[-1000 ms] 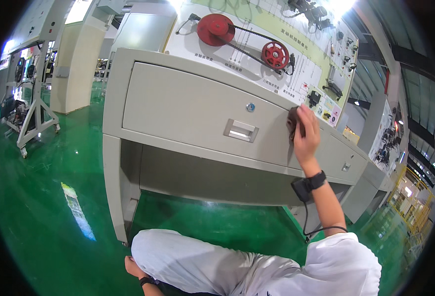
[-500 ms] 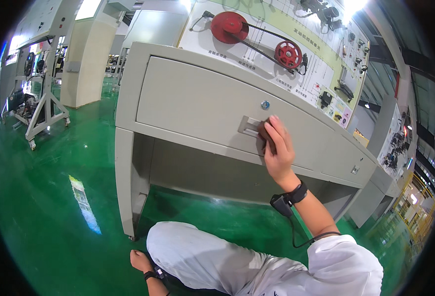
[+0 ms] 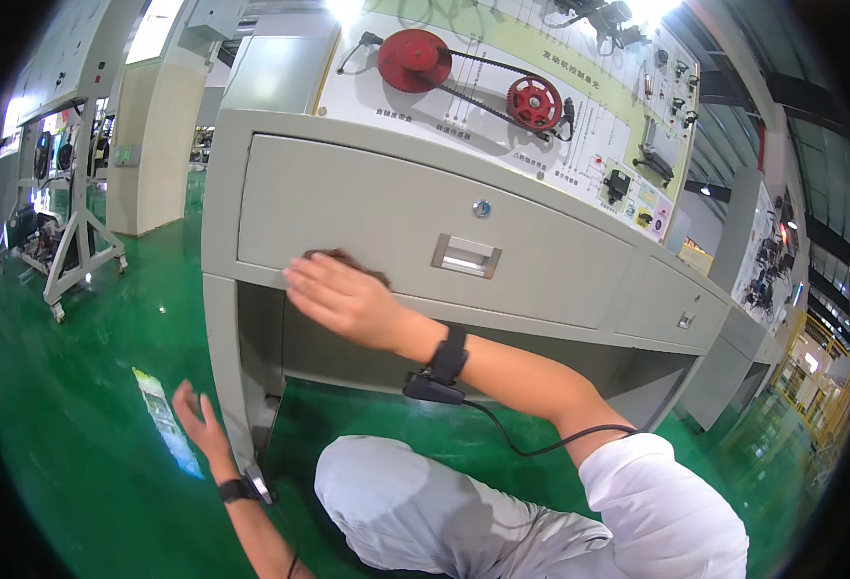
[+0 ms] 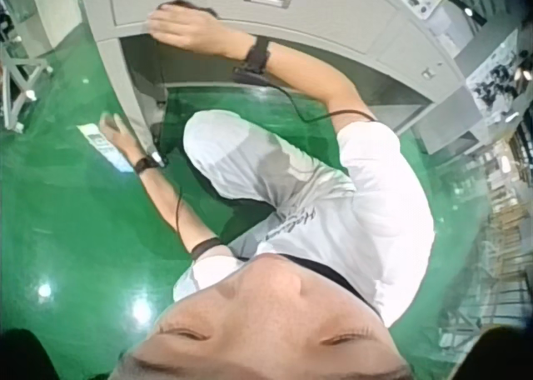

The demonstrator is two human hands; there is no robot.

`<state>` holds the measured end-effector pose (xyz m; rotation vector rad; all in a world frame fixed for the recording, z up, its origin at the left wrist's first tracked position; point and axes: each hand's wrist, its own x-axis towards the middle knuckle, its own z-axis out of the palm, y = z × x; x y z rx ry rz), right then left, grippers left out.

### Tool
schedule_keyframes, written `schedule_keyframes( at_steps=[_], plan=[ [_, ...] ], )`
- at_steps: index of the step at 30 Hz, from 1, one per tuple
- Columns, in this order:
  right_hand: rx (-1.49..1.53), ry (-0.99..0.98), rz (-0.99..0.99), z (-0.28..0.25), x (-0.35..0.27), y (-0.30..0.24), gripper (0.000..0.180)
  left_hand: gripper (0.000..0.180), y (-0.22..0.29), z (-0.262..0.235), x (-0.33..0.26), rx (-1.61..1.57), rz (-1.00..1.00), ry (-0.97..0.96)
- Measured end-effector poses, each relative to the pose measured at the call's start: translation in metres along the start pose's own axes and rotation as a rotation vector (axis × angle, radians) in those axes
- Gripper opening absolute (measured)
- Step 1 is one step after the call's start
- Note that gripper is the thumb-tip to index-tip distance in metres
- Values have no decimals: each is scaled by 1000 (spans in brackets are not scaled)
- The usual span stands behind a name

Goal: The person wipes the interior and exterior surfaces of a gray metal cabinet using a brown cloth. They clean the inside shelves, the door frame, and the front panel, then rinse the cloth in a white bucket.

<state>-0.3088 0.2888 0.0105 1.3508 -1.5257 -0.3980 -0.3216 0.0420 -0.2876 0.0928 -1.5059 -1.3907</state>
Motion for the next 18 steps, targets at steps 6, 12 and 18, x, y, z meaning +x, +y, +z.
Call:
schedule_keyframes(
  at_steps=[6,12,18],
  plan=[
    [-83,-133,108,-85,-98,5,27,60,118,31,60,71,136,-321],
    [-343,-163,574,-214,-293,4,49,50,110,43,62,91,-10,-326],
    [-247,24,609,-162,-220,11,56,46,107,51,48,138,-3,-269]
  ],
)
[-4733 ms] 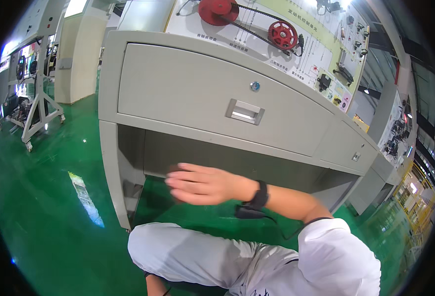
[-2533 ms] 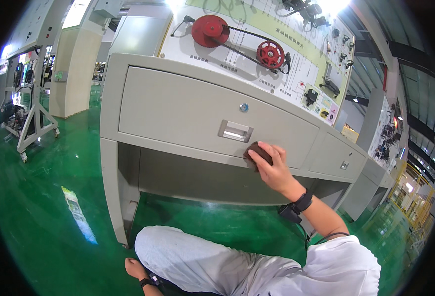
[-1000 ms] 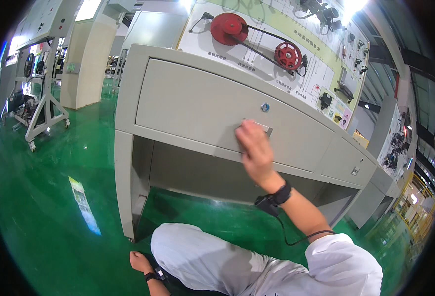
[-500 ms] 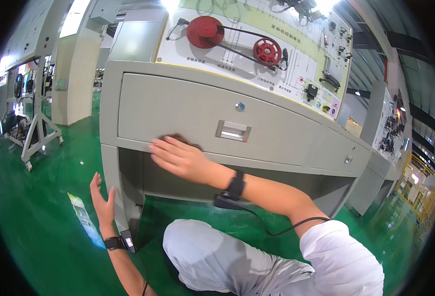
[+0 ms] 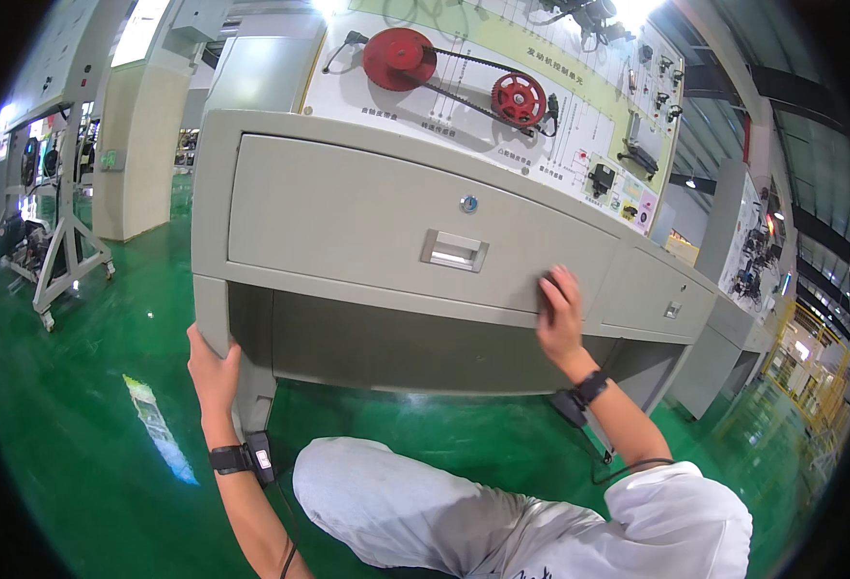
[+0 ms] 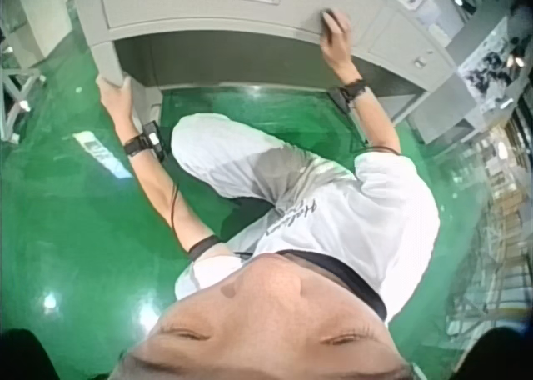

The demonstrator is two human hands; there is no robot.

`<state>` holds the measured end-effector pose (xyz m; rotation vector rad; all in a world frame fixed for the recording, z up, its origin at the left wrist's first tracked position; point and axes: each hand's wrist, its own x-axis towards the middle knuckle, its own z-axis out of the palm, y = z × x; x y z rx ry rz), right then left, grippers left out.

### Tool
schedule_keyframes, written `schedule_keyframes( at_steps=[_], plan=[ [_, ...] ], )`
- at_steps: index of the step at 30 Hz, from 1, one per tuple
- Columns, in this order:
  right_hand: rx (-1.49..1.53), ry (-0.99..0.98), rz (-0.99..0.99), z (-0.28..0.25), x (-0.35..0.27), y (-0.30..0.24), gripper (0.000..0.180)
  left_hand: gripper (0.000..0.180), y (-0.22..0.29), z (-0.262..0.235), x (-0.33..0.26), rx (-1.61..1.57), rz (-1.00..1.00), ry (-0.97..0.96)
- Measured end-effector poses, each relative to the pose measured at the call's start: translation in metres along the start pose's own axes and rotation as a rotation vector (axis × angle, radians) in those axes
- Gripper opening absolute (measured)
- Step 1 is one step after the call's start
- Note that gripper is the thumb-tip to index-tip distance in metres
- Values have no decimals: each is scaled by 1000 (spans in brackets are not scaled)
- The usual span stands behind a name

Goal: The person wipes the interior and exterior surfaces of a gray metal cabinet using a brown cloth. They clean the inside shelves, the door frame, and the front panel, then rinse the cloth in a white bucket.

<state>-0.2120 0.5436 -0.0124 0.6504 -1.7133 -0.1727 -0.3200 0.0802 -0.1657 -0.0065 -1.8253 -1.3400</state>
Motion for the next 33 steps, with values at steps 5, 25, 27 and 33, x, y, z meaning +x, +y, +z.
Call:
schedule_keyframes(
  at_steps=[5,25,27,33],
  plan=[
    [190,31,-177,72,114,-94,41,46,8,-7,3,9,-43,-27],
    [490,-210,-399,49,132,-157,39,54,34,-43,-20,9,-73,-93],
    [430,-168,-526,39,131,-171,35,54,33,-56,-16,32,-98,-101],
    [318,123,-317,-9,118,-94,43,54,28,-52,-7,25,-140,-97]
  ],
)
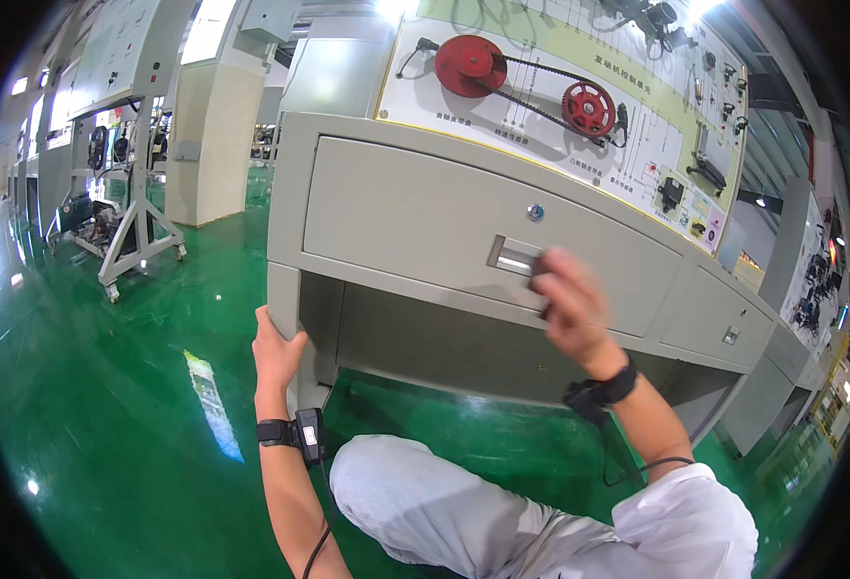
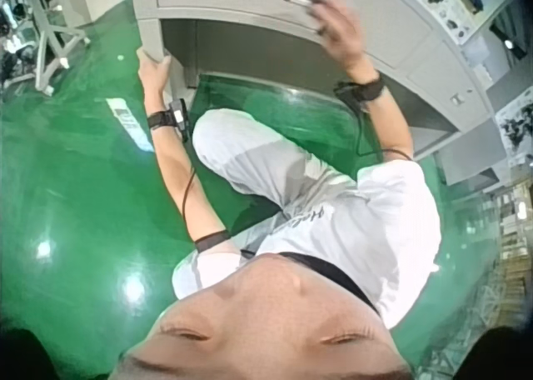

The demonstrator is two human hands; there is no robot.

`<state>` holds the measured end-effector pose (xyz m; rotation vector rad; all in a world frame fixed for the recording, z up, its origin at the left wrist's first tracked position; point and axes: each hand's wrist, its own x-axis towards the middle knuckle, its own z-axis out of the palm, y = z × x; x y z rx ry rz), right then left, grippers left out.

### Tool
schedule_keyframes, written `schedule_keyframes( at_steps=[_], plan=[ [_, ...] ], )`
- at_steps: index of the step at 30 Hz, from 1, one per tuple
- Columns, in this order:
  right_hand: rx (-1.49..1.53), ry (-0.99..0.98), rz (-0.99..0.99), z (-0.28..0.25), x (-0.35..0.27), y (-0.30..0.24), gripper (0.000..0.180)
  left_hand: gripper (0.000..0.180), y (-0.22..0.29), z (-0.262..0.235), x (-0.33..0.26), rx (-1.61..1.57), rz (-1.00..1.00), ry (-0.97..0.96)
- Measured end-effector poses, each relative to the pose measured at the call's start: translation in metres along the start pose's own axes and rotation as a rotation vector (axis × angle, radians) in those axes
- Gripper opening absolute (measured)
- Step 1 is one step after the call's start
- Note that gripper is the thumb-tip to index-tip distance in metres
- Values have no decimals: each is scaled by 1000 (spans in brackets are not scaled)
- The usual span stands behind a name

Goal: The person wipes the interior and exterior surfaces of a gray metal cabinet using a brown cloth. They clean the inside shelves, the door frame, and the front panel, then rinse the cloth in a white bucket.

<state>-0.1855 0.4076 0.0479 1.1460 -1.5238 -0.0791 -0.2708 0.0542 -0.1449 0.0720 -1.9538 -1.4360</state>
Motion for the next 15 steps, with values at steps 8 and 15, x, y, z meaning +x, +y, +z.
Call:
schedule_keyframes(
  at_steps=[8,15],
  plan=[
    [161,-138,256,6,-66,25,52,51,15,44,-1,44,34,45],
    [458,-310,70,0,-82,4,49,53,29,58,-16,12,-5,1]
  ],
)
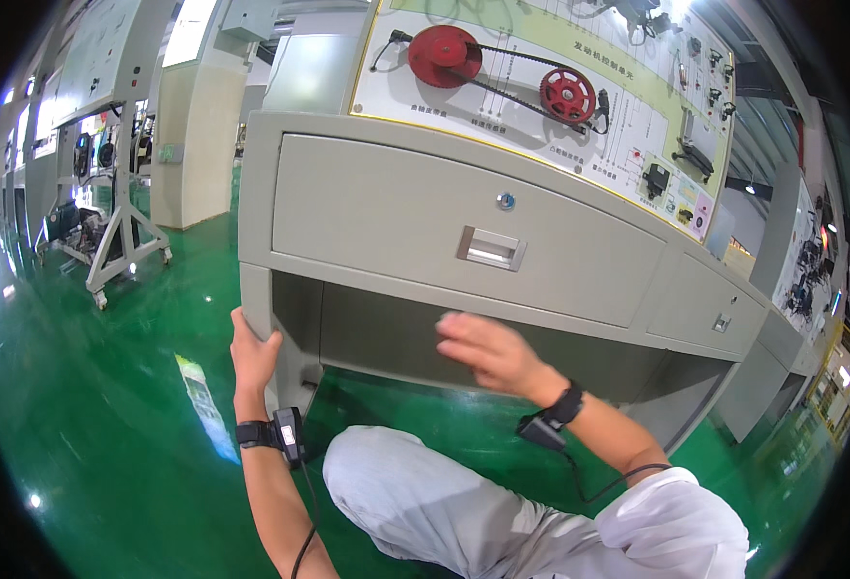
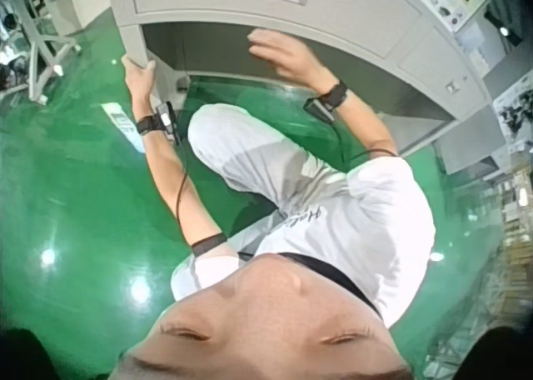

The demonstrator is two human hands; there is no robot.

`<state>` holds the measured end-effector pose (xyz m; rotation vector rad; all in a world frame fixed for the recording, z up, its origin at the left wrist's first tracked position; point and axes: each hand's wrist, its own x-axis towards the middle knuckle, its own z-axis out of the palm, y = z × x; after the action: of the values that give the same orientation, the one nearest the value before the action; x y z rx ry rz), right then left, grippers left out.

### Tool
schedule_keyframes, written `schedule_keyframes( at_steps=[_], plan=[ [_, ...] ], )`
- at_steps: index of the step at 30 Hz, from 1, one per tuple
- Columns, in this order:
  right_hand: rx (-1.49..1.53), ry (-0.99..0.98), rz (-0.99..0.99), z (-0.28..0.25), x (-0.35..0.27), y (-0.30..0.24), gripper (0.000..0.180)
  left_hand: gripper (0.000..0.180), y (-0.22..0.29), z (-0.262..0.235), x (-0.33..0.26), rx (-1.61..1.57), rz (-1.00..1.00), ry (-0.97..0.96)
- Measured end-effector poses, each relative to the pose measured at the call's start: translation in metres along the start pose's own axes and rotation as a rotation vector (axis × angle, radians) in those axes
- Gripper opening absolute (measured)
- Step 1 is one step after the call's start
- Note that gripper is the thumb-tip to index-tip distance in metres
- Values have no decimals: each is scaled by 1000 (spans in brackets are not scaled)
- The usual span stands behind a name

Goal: The person wipes the interior and exterior surfaces of a gray metal cabinet using a brown cloth. They clean the inside shelves, the door frame, and the front panel, then rinse the cloth in a white bucket.

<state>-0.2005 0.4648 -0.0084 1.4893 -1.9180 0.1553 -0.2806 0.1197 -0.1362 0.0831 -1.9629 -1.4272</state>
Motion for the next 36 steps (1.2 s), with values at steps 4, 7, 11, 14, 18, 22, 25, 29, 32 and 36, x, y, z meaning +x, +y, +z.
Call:
schedule_keyframes(
  at_steps=[4,7,11,14,18,22,25,29,32,36],
  plan=[
    [-383,280,129,-61,-13,16,53,54,-3,0,2,-7,0,11],
    [-419,497,356,-75,-5,26,46,54,-6,-1,0,9,-2,4],
    [-290,296,205,-26,1,26,50,55,-6,10,-1,-3,35,28],
    [0,87,132,16,26,6,58,55,-3,1,2,-26,7,21],
    [2,84,31,32,56,-11,55,54,-17,-21,0,-45,-30,37],
    [-171,254,70,10,90,-14,49,54,-29,-44,-3,-55,-32,46],
    [-304,126,63,11,109,-10,52,54,-37,-53,-2,-52,-35,46],
    [-67,-128,15,43,112,-22,59,53,-41,-67,4,-89,-9,54],
    [84,-326,-120,68,112,-44,55,53,-51,-76,3,-74,-23,47],
    [-104,-45,-114,60,122,-51,53,55,-57,-86,-1,-36,-12,37]
  ],
)
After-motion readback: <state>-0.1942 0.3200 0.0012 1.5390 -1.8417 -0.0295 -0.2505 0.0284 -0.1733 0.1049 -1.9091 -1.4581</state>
